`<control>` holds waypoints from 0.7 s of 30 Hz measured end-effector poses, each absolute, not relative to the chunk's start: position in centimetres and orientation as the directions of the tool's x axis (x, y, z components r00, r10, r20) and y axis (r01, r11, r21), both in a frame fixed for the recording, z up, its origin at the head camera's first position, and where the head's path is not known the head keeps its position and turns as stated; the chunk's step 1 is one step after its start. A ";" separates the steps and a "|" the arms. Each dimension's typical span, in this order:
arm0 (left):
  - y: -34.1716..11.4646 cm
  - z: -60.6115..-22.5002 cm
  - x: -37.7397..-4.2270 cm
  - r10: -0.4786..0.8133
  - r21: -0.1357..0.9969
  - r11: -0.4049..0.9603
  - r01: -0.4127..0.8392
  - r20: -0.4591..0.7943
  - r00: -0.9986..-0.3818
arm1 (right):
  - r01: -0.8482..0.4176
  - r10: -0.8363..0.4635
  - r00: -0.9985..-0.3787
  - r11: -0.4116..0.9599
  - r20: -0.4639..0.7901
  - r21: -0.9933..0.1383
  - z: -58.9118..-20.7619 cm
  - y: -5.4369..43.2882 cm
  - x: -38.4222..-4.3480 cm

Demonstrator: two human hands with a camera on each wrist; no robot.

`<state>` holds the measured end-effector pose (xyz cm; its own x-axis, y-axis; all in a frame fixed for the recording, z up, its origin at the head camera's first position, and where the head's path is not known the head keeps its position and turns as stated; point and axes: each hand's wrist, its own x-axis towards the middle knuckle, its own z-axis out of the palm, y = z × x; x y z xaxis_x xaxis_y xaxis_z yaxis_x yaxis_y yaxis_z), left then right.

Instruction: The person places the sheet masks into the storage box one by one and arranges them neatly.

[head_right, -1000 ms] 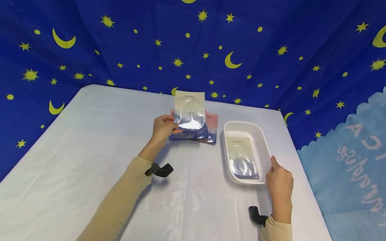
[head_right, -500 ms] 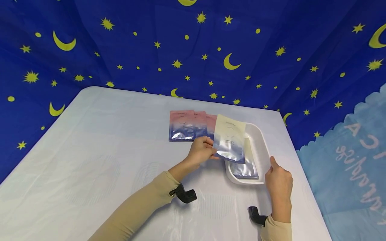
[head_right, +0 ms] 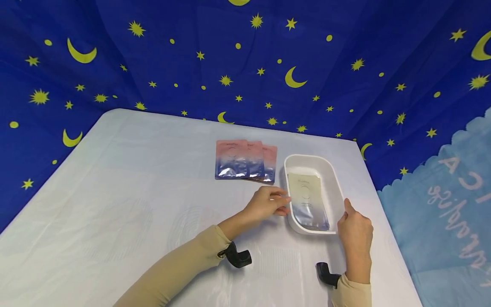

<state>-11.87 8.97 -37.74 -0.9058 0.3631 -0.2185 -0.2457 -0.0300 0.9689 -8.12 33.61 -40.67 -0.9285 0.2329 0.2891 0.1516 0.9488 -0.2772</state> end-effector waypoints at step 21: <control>0.6 -39.9 -18.2 -0.134 0.908 0.416 -0.058 -0.002 -0.991 | 0.168 0.244 -0.931 0.947 0.271 -0.275 -40.5 33.5 -8.1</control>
